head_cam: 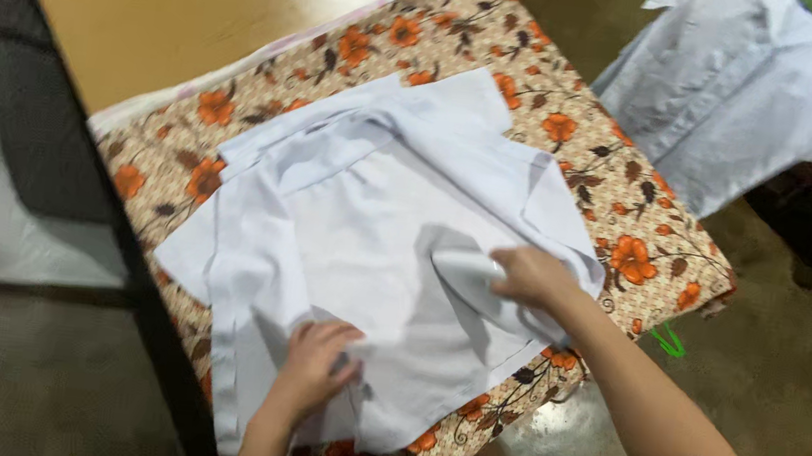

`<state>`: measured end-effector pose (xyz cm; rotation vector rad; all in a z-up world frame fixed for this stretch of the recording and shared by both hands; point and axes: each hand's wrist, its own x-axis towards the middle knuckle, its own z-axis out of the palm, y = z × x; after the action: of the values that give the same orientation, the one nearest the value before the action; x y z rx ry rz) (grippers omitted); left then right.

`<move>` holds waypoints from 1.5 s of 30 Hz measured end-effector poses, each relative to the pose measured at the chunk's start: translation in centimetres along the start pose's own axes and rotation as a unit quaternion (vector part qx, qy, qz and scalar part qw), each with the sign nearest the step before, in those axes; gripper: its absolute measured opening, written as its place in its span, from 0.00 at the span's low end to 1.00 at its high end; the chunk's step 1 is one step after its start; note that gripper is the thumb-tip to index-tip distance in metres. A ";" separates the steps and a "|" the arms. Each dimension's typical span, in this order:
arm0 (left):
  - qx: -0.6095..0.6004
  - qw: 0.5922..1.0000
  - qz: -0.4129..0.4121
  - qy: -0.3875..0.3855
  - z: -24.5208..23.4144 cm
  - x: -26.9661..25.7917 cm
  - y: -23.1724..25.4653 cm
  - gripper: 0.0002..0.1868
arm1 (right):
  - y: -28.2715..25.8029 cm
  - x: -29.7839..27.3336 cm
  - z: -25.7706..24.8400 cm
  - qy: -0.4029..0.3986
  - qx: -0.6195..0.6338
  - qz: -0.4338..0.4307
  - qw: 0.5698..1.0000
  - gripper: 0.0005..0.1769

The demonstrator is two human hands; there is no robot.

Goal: The person irons a white short-sleeved shirt laid out on a floral-patterned tablecloth. They use a handheld electric iron to smooth the front, sleeves, and collar, periodically adjusting the shirt's position and flipping it to iron the back. The person also briefly handles a white cloth during the process.

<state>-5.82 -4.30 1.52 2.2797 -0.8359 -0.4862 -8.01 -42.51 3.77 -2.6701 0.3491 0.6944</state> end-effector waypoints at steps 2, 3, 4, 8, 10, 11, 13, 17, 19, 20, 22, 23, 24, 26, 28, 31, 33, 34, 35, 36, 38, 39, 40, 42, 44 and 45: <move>0.045 0.997 -0.002 -0.063 0.6 -2.3 1.5 0.23 | -1.9 3.0 -0.3 0.023 0.001 -0.008 1.000 0.25; 0.062 0.994 -0.017 -0.092 0.6 -3.1 2.3 0.27 | -3.3 4.9 -0.7 0.057 -0.004 -0.024 0.998 0.26; 0.079 0.989 -0.032 -0.121 0.6 -3.7 3.0 0.31 | -4.7 6.9 -1.3 0.092 -0.009 -0.039 0.995 0.28; 0.104 0.971 -0.111 -0.183 0.5 -6.1 5.6 0.29 | -10.8 11.9 -4.1 0.051 0.009 -0.041 0.998 0.25; 0.119 0.955 -0.163 -0.219 0.3 -7.2 6.2 0.35 | -12.2 12.5 -4.8 0.000 0.016 -0.073 0.997 0.29; 0.121 0.956 -0.165 -0.210 0.5 -7.8 6.6 0.35 | -12.4 12.6 -4.6 -0.027 0.019 -0.087 0.996 0.32; 0.128 0.958 -0.163 -0.197 1.0 -8.7 6.9 0.35 | -11.4 11.5 -3.2 -0.060 -0.030 -0.208 0.976 0.36; 0.131 0.973 -0.143 -0.124 2.4 -10.3 7.0 0.35 | -8.1 4.5 0.2 -0.184 -0.188 -0.265 0.928 0.35; 0.114 0.975 -0.167 -0.091 3.5 -11.0 6.9 0.31 | -5.8 -1.0 1.7 -0.195 -0.208 -0.308 0.908 0.35; 0.110 0.979 -0.167 -0.044 4.1 -11.3 6.7 0.28 | -5.4 -2.5 1.8 -0.201 -0.207 -0.335 0.897 0.37; 0.103 0.980 -0.166 0.048 5.8 -12.0 6.2 0.23 | -5.4 -3.8 1.0 -0.181 -0.245 -0.341 0.889 0.34; 0.071 0.971 -0.208 0.096 6.8 -12.2 6.2 0.24 | -5.4 -4.6 0.8 -0.172 -0.263 -0.343 0.885 0.33; 0.039 0.957 -0.248 0.144 7.8 -12.4 6.3 0.26 | -6.0 -4.8 0.7 -0.149 -0.223 -0.290 0.919 0.31; -0.054 0.915 -0.323 0.237 9.2 -13.1 6.5 0.29 | -7.5 -4.1 0.5 -0.102 -0.141 -0.179 0.968 0.28; -0.171 0.846 -0.389 0.323 10.0 -13.9 6.6 0.32 | -8.0 -3.6 0.5 -0.085 -0.119 -0.230 0.962 0.27; -0.463 0.674 -0.483 0.313 10.6 -14.0 5.0 0.38 | -8.7 -3.8 2.0 -0.152 -0.198 -0.321 0.914 0.31; -0.493 0.666 -0.460 0.320 11.4 -14.0 3.3 0.39 | -9.2 -3.6 2.3 -0.163 -0.223 -0.329 0.903 0.34; -0.507 0.660 -0.451 0.323 12.2 -14.4 2.5 0.40 | -9.5 -3.8 2.6 -0.143 -0.202 -0.306 0.919 0.33; -0.564 0.645 -0.399 0.326 13.0 -14.3 1.5 0.38 | -9.7 -3.9 2.8 -0.122 -0.180 -0.284 0.934 0.32; -0.616 0.627 -0.343 0.329 13.7 -14.2 0.9 0.37 | -10.0 -4.0 2.8 -0.121 -0.184 -0.281 0.934 0.29; -0.656 0.585 -0.331 0.342 14.1 -14.4 0.9 0.39 | -10.3 -4.2 2.8 -0.119 -0.190 -0.275 0.935 0.25; -0.647 0.561 -0.377 0.353 13.8 -14.0 1.5 0.41 | -10.6 -4.7 3.4 -0.138 -0.203 -0.316 0.916 0.28; -0.636 0.537 -0.420 0.361 13.1 -13.4 2.2 0.44 | -10.9 -5.4 4.0 -0.157 -0.216 -0.353 0.897 0.31; -0.619 0.541 -0.436 0.366 11.5 -12.6 3.7 0.43 | -11.3 -5.8 4.3 -0.163 -0.219 -0.365 0.890 0.33; -0.601 0.546 -0.449 0.373 10.9 -12.1 4.5 0.44 | -11.9 -6.2 4.5 -0.141 -0.200 -0.315 0.917 0.33; -0.591 0.550 -0.454 0.378 11.1 -11.9 4.5 0.45 | -12.1 -6.3 4.4 -0.143 -0.198 -0.331 0.911 0.32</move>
<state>-22.32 -3.82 -1.96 1.1024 0.9961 -0.2422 -11.30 -28.88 6.69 -2.7053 -0.8233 0.9703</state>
